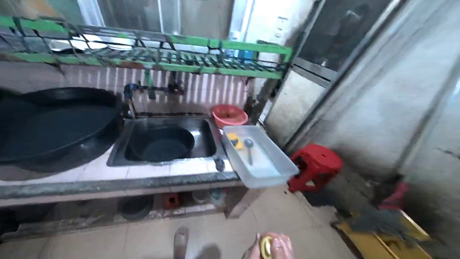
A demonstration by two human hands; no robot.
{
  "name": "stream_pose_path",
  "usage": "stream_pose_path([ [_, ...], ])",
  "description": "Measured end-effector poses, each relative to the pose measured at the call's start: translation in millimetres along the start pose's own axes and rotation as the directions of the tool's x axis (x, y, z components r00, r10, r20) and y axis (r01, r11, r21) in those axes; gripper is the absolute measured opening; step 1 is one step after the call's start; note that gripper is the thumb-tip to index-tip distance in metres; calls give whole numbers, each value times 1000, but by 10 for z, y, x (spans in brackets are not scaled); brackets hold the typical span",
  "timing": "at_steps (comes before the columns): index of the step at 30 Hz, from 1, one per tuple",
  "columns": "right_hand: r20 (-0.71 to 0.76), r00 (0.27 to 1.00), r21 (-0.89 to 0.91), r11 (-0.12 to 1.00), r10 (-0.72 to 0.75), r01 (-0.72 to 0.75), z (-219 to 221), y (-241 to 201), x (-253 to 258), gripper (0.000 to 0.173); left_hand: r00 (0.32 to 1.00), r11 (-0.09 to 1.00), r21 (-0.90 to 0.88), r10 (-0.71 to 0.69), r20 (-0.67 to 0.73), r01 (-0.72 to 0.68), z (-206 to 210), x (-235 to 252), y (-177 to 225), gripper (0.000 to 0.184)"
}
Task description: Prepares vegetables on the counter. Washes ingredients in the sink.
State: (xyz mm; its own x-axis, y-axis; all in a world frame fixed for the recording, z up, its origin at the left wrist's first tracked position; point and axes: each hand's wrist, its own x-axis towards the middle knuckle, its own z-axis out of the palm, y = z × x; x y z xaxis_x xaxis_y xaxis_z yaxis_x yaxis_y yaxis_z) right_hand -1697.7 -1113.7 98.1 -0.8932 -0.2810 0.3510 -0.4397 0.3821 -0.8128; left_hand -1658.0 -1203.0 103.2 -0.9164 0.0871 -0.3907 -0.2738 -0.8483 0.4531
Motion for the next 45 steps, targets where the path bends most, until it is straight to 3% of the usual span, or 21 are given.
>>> stream_pose_path([
  [2,100,984,-139,978,-145,158,657,-205,796,57,984,988,-102,103,-143,-118,-181,292,834,52],
  [5,299,925,-18,968,-235,251,1712,-425,1925,56,906,939,-108,277,-320,-326,-582,744,2121,60],
  [9,517,796,211,948,-315,239,2947,-620,3154,46,736,835,160,542,-407,-526,-1432,1254,3550,63],
  [12,418,869,171,962,-266,213,3498,-776,4191,36,670,818,256,571,-474,-516,-1855,1554,4341,47],
  [16,167,980,67,993,-109,99,3988,-1031,5524,53,734,874,178,478,-483,-452,-2016,2115,5034,41],
  [19,279,958,-151,982,-67,113,4157,-1120,5949,40,794,886,-24,403,-456,-463,-1908,2549,5324,34],
  [22,369,929,-329,930,-30,161,4155,-1073,5959,39,831,859,-167,391,-395,-483,-1800,2906,5485,38],
  [25,322,947,-125,991,2,41,4173,-880,5946,38,837,866,-162,384,-391,-473,-1726,3147,5639,48],
  [27,308,951,-28,998,-44,55,4202,-724,5923,34,825,864,-154,383,-415,-479,-1668,3216,5695,54],
  [30,377,921,-251,947,-96,202,4233,-687,5860,32,806,842,-169,404,-433,-513,-1610,3272,5747,57],
  [32,395,918,-295,941,-40,168,4279,-684,5845,33,803,826,-206,401,-441,-525,-1599,3291,5763,54],
  [35,339,938,-220,964,-69,151,4342,-657,5824,31,801,829,-195,402,-443,-524,-1601,3301,5781,44],
  [39,291,956,23,1000,-26,20,4360,-640,5832,33,790,829,-125,457,-409,-545,-1593,3329,5789,15],
  [45,315,949,72,996,26,-51,4403,-545,5836,31,786,856,-103,410,-462,-507,-1520,3504,5852,18],
])
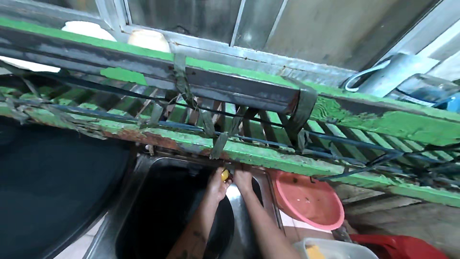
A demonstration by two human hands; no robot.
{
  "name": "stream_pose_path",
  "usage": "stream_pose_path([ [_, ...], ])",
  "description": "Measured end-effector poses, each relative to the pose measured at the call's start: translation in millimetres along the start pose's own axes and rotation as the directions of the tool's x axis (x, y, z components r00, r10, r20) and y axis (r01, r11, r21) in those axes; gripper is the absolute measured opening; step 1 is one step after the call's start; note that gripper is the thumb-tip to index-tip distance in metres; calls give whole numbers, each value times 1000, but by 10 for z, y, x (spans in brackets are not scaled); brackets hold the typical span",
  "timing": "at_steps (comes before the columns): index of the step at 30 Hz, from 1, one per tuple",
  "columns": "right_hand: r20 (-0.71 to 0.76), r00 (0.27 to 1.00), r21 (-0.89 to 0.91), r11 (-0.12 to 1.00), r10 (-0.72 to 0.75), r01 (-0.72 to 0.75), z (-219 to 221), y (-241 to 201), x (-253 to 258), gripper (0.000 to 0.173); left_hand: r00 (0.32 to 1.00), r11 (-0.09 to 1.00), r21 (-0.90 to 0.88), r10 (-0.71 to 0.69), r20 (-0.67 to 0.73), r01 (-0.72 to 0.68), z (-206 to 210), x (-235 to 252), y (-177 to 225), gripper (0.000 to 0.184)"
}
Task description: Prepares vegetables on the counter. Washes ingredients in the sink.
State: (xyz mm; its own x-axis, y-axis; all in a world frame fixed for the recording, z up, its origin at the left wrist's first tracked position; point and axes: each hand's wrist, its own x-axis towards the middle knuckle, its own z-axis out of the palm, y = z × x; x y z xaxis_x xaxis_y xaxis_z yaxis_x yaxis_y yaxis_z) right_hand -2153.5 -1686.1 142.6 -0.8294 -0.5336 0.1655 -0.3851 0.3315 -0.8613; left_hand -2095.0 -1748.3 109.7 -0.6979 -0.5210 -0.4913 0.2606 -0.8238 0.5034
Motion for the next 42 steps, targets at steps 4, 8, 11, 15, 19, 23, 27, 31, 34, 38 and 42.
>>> stream_pose_path([
  [4,-86,989,90,987,-123,131,118,212,65,31,1000,999,52,-11,-11,11,83,73,-23,37],
  [8,-62,981,-37,983,-182,180,94,276,69,29,996,999,51,-6,-90,11,142,75,41,37],
  [11,-43,977,-60,977,-207,204,29,385,-5,31,989,999,8,35,-147,-34,133,68,97,36],
  [15,31,998,262,964,-47,37,228,641,-212,47,988,988,40,151,-7,-151,31,115,177,32],
  [19,144,988,337,936,51,-97,582,649,-268,53,952,838,453,278,124,-304,-123,156,171,21],
  [23,204,949,426,851,240,-306,706,438,-278,50,935,569,745,273,229,-348,-287,-29,368,24],
  [27,361,867,628,599,342,-498,772,330,-265,32,958,665,699,266,111,-265,-415,-167,599,30],
  [31,435,791,702,388,431,-598,776,185,-200,33,956,757,594,284,77,-272,-653,-70,725,36],
  [34,437,778,712,356,451,-606,729,128,-138,25,962,811,524,261,75,-261,-835,54,725,42],
  [38,447,806,554,587,388,-590,576,129,-8,25,978,840,502,161,130,-205,-974,67,672,43],
  [42,441,817,352,765,372,-538,358,41,38,26,946,829,498,105,308,-254,-1020,106,537,46],
])
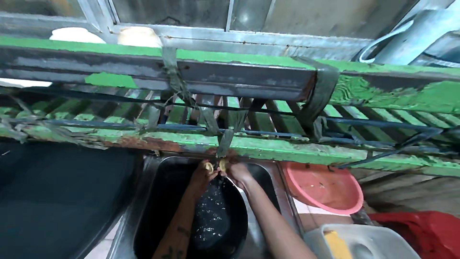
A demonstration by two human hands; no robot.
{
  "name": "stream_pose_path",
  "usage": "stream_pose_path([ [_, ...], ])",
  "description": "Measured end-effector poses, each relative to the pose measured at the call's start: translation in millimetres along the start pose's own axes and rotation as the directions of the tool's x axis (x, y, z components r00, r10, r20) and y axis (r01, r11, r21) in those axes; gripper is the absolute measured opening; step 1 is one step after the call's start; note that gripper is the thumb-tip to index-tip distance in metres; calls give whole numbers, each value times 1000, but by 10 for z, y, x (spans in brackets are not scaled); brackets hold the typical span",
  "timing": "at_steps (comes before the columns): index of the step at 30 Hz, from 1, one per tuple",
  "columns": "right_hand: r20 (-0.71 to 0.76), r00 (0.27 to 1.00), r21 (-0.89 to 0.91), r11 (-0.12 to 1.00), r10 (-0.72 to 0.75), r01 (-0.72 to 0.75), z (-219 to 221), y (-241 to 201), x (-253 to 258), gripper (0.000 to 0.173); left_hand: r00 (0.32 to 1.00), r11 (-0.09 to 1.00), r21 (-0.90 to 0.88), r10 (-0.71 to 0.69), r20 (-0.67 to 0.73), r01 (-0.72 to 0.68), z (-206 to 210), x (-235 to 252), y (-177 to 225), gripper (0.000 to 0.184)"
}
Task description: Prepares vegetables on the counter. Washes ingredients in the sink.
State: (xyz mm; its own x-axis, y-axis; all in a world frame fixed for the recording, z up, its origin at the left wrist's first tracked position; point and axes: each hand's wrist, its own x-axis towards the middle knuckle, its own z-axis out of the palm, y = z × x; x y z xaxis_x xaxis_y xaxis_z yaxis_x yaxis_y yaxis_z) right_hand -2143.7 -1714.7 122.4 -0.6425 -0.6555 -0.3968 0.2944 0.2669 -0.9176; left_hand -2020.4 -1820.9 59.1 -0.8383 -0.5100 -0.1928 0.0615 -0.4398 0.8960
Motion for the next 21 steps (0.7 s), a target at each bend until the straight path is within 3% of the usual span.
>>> stream_pose_path([
  [4,28,999,69,997,-18,16,-133,-79,36,23,999,998,55,28,37,-30,169,107,-63,46],
  [9,-32,999,-88,996,-19,16,-224,-53,-59,18,999,996,73,46,11,-47,267,176,-121,42],
  [14,11,1000,-217,976,22,-19,-245,2,-26,22,996,987,139,87,-3,-86,272,247,-153,31],
  [16,36,999,-293,956,8,3,-233,58,9,26,998,988,146,46,-39,-39,328,251,-57,28],
  [21,56,996,-427,900,-70,87,-103,117,125,40,991,975,183,-116,-73,128,190,253,7,40],
])
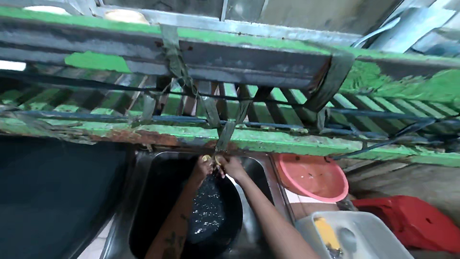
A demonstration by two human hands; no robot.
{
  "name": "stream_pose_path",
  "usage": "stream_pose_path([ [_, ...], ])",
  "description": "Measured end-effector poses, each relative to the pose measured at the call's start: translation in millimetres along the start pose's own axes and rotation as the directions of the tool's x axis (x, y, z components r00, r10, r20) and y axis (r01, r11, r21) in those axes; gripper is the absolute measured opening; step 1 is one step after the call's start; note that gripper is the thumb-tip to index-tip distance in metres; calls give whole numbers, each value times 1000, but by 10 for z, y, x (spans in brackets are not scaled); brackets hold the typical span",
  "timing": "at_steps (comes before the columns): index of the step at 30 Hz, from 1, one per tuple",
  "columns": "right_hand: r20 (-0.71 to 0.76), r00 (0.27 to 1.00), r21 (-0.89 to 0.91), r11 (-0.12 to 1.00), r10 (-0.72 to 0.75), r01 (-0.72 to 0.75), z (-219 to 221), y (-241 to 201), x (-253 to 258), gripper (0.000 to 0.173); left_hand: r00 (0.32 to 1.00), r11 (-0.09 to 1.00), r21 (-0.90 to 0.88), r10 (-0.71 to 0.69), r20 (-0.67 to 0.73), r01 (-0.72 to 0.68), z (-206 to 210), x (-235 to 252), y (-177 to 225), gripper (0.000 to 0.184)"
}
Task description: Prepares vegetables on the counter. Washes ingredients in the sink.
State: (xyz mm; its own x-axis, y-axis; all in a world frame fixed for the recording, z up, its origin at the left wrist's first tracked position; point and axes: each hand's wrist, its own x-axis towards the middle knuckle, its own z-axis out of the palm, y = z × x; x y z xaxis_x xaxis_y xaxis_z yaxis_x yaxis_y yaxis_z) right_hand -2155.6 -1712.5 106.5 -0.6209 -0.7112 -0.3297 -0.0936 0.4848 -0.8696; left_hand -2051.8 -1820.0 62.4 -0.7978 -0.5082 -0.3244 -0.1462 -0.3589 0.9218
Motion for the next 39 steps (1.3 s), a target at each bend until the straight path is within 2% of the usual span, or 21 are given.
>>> stream_pose_path([
  [2,-59,998,-68,998,-15,11,41,-57,35,38,999,999,-52,9,46,-6,-100,68,-56,45],
  [4,-51,999,-125,992,-15,9,25,-115,32,38,999,995,-97,8,53,-2,-121,6,-38,44],
  [7,-96,995,-95,995,5,-14,-7,-162,-57,38,996,990,-140,1,84,10,-90,-161,42,46],
  [8,-95,995,-111,994,-10,-1,-45,-146,-91,35,996,990,-144,19,90,-6,-76,-146,20,46],
  [10,-59,989,-266,957,-137,116,-111,-33,-131,26,994,986,-163,34,101,-17,-39,-97,0,47],
  [13,6,978,-468,864,-207,186,-104,133,-240,44,994,978,-209,38,106,-15,44,-85,61,46],
  [15,-19,968,-455,864,-251,215,-43,218,-301,48,994,975,-221,50,97,-28,107,-88,96,43],
  [18,-124,936,-375,889,-329,262,47,309,-323,34,996,966,-257,54,75,-33,234,-73,107,40],
  [21,-195,914,-417,874,-355,250,60,344,-320,34,1000,941,-340,3,23,4,352,-31,132,35],
  [25,-127,949,-628,764,-287,147,18,224,-363,41,1000,943,-332,-12,-12,7,360,-21,151,35],
  [28,-24,959,-718,673,-282,179,-14,168,-363,48,999,959,-284,-6,-49,-8,288,-68,271,33],
  [29,12,963,-685,699,-270,204,-14,167,-339,47,998,968,-250,9,-55,-23,263,-83,300,31],
  [30,40,966,-593,772,-257,230,0,160,-312,45,998,977,-208,26,-65,-39,232,-93,305,31],
  [32,36,981,-246,949,-192,195,54,83,-310,44,996,991,-122,55,-73,-63,144,-113,270,37],
  [34,-63,995,126,988,-82,90,153,47,-294,37,992,990,-124,53,-115,-68,65,-124,145,41],
  [35,-87,995,240,968,-58,77,182,31,-260,32,989,976,-212,26,-146,-57,44,-108,54,42],
  [36,-101,993,280,956,-62,88,209,30,-207,29,987,951,-308,-14,-159,-36,30,-86,-46,43],
  [37,-111,990,247,963,-86,111,238,34,-154,31,987,927,-375,-57,-148,-3,32,-74,-126,46],
  [39,-76,982,30,984,-174,177,237,42,-90,42,990,880,-469,-123,-72,75,100,-78,-158,62],
])
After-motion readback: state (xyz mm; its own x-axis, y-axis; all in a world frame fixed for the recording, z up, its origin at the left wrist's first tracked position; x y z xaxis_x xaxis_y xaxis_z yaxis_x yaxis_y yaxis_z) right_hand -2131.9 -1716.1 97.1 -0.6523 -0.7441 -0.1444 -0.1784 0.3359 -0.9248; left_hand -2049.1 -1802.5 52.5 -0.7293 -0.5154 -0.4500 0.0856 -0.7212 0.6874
